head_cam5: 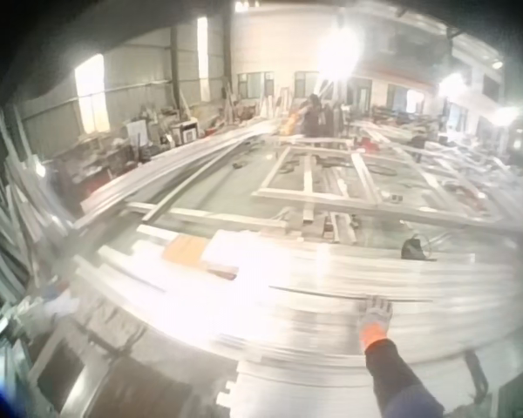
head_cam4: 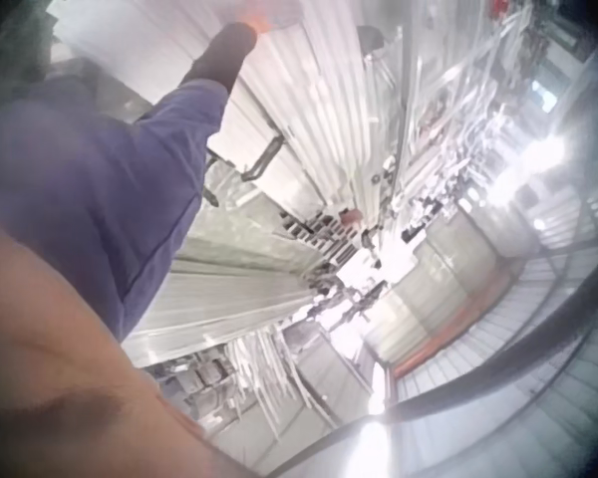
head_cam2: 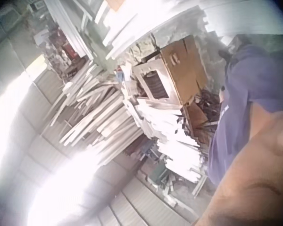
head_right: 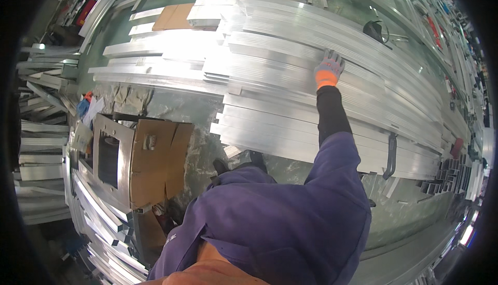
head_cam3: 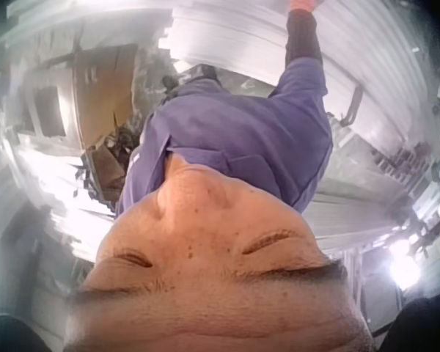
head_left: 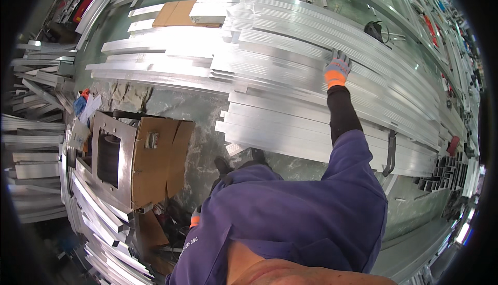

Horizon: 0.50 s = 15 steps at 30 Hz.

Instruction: The person repeatedly picks up thin white metal sheets from a nearby pile, places them onto a metal jig, and then stacks them onto a growing pile. The person handles the sheets one at a time throughout the clip.

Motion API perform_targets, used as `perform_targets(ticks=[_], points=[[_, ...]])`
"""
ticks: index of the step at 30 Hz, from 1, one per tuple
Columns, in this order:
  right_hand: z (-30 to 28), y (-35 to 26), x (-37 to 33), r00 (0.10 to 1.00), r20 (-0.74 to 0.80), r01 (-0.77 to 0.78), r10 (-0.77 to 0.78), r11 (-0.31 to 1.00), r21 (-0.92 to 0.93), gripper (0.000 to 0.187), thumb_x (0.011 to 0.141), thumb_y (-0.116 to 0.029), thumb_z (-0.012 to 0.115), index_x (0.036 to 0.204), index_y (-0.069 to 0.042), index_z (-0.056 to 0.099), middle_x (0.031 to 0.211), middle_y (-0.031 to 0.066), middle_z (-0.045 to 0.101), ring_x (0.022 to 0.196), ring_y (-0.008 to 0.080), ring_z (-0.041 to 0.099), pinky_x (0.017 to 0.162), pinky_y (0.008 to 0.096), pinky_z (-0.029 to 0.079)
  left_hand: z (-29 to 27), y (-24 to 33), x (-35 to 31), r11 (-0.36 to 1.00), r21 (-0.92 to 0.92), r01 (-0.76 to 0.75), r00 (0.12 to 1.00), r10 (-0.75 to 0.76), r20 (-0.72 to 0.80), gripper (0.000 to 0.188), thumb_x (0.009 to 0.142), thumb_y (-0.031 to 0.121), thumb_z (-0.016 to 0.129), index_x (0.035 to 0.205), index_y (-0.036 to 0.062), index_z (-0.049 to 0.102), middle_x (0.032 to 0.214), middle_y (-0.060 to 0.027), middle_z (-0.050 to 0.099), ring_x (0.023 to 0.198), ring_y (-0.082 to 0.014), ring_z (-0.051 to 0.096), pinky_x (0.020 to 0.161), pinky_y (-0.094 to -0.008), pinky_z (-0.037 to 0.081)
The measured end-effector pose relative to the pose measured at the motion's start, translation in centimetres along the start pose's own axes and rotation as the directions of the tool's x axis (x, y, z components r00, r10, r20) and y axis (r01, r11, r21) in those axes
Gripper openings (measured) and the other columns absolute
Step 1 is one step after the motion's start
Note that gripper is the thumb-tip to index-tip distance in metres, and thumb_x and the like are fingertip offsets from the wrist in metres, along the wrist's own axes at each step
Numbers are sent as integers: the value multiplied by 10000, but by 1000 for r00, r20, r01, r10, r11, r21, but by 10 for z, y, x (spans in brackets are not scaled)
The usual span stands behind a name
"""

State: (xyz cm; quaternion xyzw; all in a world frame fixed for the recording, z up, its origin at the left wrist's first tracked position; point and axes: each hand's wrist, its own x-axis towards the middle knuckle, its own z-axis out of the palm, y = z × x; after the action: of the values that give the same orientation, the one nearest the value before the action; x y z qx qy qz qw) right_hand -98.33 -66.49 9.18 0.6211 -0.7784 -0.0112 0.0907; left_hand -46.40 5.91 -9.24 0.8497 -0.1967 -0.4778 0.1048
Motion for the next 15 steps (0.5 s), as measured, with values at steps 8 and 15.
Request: perform_targets(ticks=[8, 15], points=[[20, -35, -1, 995, -89, -41, 41, 999, -2, 644, 792, -379, 775, 1311, -87, 531, 1269, 118, 586, 1225, 333, 566, 990, 503, 474, -37, 13, -28, 990, -122, 71, 971, -97, -218, 477, 862, 264, 749, 1233, -12, 633, 1179, -155, 701, 1104, -280, 650, 975, -352, 490], [66, -61, -43, 989, -83, 138, -125, 976, 169, 541, 868, -387, 647, 1306, -70, 622, 1419, 176, 548, 1248, 411, 544, 1002, 487, 467, -85, -75, -29, 908, 387, -164, 890, 305, -339, 538, 865, 368, 708, 1264, 21, 612, 1287, -211, 630, 1220, -365, 573, 1041, -406, 451]])
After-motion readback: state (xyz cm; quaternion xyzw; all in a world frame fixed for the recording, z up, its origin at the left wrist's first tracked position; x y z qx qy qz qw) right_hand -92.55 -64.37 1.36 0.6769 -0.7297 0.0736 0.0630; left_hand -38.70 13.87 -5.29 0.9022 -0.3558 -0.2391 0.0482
